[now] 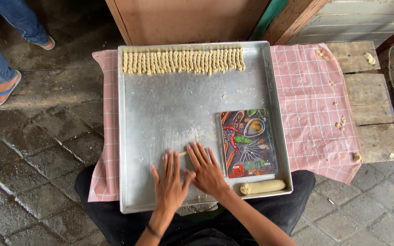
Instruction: The person shapes small pieces of dough into twisted spiral snacks on a metal tray by rolling and twisting them by hand.
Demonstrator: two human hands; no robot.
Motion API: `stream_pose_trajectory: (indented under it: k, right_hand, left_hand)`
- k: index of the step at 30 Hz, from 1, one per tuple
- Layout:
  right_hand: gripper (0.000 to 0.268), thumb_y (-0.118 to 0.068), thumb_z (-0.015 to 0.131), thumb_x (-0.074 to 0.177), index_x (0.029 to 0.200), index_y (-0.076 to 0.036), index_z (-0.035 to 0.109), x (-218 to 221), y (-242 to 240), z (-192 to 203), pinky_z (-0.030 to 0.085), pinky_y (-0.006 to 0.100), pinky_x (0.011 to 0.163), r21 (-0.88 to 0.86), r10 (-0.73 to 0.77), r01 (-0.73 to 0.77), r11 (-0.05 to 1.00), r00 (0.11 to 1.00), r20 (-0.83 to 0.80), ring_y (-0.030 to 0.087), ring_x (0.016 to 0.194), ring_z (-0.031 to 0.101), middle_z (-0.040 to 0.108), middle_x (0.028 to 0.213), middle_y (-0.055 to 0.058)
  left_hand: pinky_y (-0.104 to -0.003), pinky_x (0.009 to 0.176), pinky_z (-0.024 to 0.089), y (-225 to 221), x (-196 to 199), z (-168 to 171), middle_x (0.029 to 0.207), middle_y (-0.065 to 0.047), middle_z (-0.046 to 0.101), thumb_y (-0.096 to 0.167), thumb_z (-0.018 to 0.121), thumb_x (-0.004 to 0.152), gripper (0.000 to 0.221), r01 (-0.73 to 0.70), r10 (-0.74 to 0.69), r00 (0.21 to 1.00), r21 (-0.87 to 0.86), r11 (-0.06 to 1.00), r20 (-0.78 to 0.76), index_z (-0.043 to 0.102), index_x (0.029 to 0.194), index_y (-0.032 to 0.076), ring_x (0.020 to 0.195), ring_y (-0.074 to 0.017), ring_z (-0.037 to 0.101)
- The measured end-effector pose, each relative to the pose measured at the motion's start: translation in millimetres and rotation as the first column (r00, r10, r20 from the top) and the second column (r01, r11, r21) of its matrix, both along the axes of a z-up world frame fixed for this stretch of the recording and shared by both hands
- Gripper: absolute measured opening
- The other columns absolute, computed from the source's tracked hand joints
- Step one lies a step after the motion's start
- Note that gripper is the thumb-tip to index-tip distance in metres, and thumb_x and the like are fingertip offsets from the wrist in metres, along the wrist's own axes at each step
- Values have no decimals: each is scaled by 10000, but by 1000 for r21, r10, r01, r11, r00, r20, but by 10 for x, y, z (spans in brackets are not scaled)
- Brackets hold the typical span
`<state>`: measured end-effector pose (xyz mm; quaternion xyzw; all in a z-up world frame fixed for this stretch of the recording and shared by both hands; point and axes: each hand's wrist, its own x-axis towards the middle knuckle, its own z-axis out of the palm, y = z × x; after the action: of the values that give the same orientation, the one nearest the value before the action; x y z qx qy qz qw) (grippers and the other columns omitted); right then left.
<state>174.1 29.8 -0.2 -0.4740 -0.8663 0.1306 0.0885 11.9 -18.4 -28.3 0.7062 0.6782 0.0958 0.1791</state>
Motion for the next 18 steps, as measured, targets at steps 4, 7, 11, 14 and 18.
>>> stream_pose_trajectory:
  k: [4,7,11,14,18]
  right_hand:
    - [821,-640,247,1068,1639,-56,168,148,-177,-91,-13,467,1277,82,5,-17,996,989,145,274,1573,117,205,1700,120]
    - [831,-609,259,1066,1621,2,169,25,122,-195,1,499,1265,13,-29,28,1000,994,107,314,1567,124,218,1689,165]
    - [834,-579,346,1049,1617,12,188,3,171,-87,30,498,1265,3,-71,71,997,997,36,312,1578,114,201,1696,181]
    - [810,-571,310,1065,1623,0,174,104,-4,43,49,493,1264,22,-32,30,999,997,76,285,1574,132,232,1691,158]
    - [831,-618,349,1038,1633,-54,213,110,-49,-32,77,485,1260,-4,-68,69,998,989,131,265,1560,204,259,1688,129]
  left_hand:
    - [-625,1257,-34,-255,-42,-231,1712,-83,89,807,21,980,978,86,52,807,205,975,-588,85,1635,83,1572,-269,64]
    - [-639,1207,-39,104,-40,-88,1680,-203,163,725,124,1007,951,-33,35,998,28,999,-51,200,1584,-27,1544,-359,123]
    - [-650,1208,17,138,-120,-29,1680,-176,224,688,237,1019,899,-44,57,993,119,992,-107,260,1584,-11,1541,-370,189]
    - [-621,1225,-91,-65,-150,13,1673,-169,196,709,161,1016,903,-20,30,995,94,995,-100,226,1584,9,1536,-347,155]
    - [-633,1214,-64,-19,-145,134,1678,-151,216,761,193,991,928,-59,56,994,-25,998,-96,226,1613,73,1545,-340,168]
